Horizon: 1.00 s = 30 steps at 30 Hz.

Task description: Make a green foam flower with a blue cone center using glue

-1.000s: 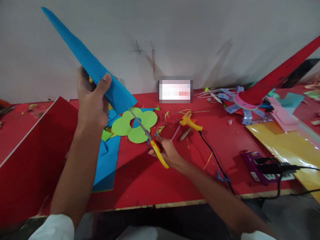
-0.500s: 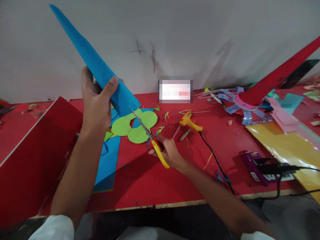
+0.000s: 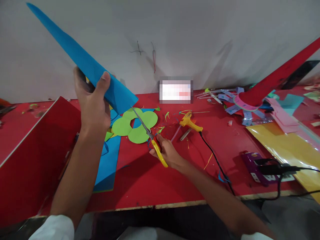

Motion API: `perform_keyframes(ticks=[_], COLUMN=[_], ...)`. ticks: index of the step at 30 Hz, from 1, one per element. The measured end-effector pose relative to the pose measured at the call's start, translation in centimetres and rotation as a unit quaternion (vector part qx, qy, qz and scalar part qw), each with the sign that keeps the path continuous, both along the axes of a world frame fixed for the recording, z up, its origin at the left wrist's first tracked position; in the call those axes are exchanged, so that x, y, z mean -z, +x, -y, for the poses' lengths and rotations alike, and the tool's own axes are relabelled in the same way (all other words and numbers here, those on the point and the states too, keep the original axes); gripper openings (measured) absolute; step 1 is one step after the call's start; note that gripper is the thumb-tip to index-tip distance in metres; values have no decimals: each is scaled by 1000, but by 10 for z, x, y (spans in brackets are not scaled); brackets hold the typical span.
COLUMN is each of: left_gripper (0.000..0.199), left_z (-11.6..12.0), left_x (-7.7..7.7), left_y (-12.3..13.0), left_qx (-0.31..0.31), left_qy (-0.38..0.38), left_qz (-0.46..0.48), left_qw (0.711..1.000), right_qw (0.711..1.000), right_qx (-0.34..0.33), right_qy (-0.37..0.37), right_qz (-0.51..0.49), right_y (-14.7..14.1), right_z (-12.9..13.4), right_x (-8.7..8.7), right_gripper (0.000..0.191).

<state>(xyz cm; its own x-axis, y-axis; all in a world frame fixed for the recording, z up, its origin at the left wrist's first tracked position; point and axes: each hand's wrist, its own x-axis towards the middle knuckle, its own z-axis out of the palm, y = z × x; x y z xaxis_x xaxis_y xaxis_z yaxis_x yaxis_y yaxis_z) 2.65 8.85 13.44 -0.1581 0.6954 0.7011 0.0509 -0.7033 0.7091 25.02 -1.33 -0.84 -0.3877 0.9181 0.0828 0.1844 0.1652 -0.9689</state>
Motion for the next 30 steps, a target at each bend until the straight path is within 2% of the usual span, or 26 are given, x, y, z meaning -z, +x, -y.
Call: perform_keyframes(ticks=[5,11,15,19,25,30], left_gripper=[42,47,47,44,43,56], left_z=[9,3,0,-1,2,1], left_x=[-6,0,4,5,4,6], left_y=[5,5,6,10,16,11], left_qx=[-36,-37,-19,-30,-42,2], left_qy=[-10,5,14,18,19,-6], left_qz=[27,17,22,28,50,39], left_qw=[999,999,999,999,998,999], right_qw=[998,996,996,995,993,995], right_qx=[3,18,26,35,45,25], right_qy=[13,27,35,50,26,23], right_qz=[56,78,82,83,105,89], right_y=[1,0,0,-1,-1,0], right_z=[-1,1,2,2,2,2], right_x=[-3,-10,-13,-17,-19,-12], right_gripper=[56,59,62,63,62,53])
